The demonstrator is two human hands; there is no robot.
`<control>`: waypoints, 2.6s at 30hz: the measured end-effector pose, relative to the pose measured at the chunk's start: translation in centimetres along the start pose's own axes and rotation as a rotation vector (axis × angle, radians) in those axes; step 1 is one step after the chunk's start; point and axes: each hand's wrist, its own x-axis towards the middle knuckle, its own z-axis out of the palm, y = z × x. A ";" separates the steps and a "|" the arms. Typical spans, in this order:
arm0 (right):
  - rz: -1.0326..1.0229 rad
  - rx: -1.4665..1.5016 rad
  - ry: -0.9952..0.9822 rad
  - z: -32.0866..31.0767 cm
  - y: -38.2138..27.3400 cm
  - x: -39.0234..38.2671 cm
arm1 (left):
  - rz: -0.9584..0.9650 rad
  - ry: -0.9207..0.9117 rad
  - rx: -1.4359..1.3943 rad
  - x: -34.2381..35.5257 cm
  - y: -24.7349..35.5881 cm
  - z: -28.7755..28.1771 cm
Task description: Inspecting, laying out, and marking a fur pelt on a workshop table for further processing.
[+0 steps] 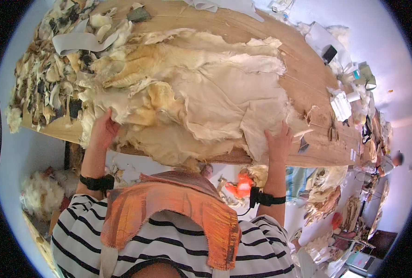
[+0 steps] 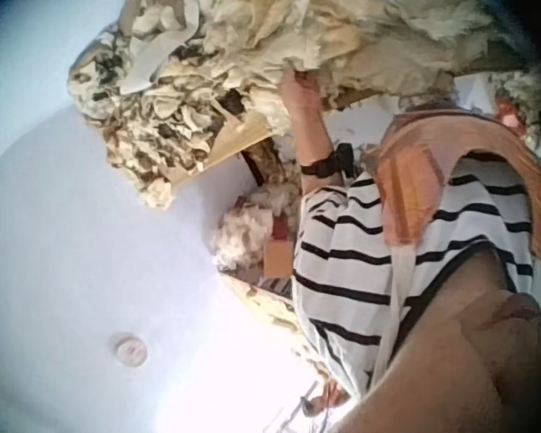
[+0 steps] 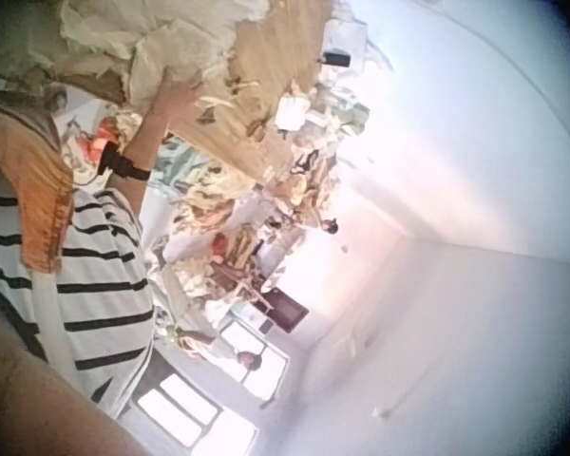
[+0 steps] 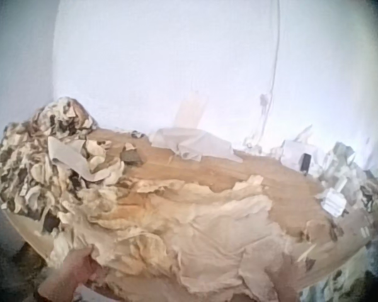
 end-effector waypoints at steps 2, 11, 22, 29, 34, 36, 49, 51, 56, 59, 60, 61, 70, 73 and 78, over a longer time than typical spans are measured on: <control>-0.028 0.116 -0.048 -0.5 -0.4 0.3 | 0.010 0.056 0.006 0.7 0.8 0.3; -0.019 0.516 -0.243 -5.4 7.2 0.5 | 0.224 0.277 0.090 -5.3 -1.5 -3.4; -0.003 1.127 -0.123 -9.6 4.2 20.6 | 0.559 0.038 0.029 6.3 15.7 2.3; -0.265 1.334 0.152 -22.6 1.5 20.6 | 0.950 0.094 -0.023 -3.3 21.5 12.2; -0.081 0.927 -0.125 -15.5 7.9 13.9 | 0.844 0.068 0.153 -8.1 12.0 6.8; -0.005 0.740 -0.317 -13.2 11.6 9.9 | 0.443 0.345 0.615 -8.6 7.1 2.6; 0.260 1.994 -0.811 -0.6 18.5 12.7 | 0.506 0.107 0.240 2.9 4.1 -1.7; 0.389 2.083 -0.537 0.3 14.1 13.8 | 0.390 0.039 -0.124 4.7 3.1 6.6; 0.125 1.617 -0.540 0.3 6.8 9.4 | 0.509 -0.064 0.778 1.6 0.5 12.5; -0.381 0.834 -0.464 0.2 4.3 6.1 | 0.677 -0.071 1.322 1.1 -0.9 10.0; -0.374 0.833 -0.467 0.4 4.6 6.0 | 0.787 -0.063 1.687 0.7 -1.1 10.0; -0.486 0.674 -0.384 0.5 4.7 6.2 | 0.779 -0.048 1.688 0.7 -0.9 8.7; -0.539 0.333 -0.293 1.2 4.9 7.7 | 0.687 0.204 1.832 4.6 2.6 4.5; -0.505 0.318 -0.294 1.4 4.9 7.1 | 0.810 0.152 1.839 4.1 3.3 3.9; -0.463 0.323 -0.300 1.1 4.2 6.9 | 0.812 0.334 1.679 4.0 4.2 1.4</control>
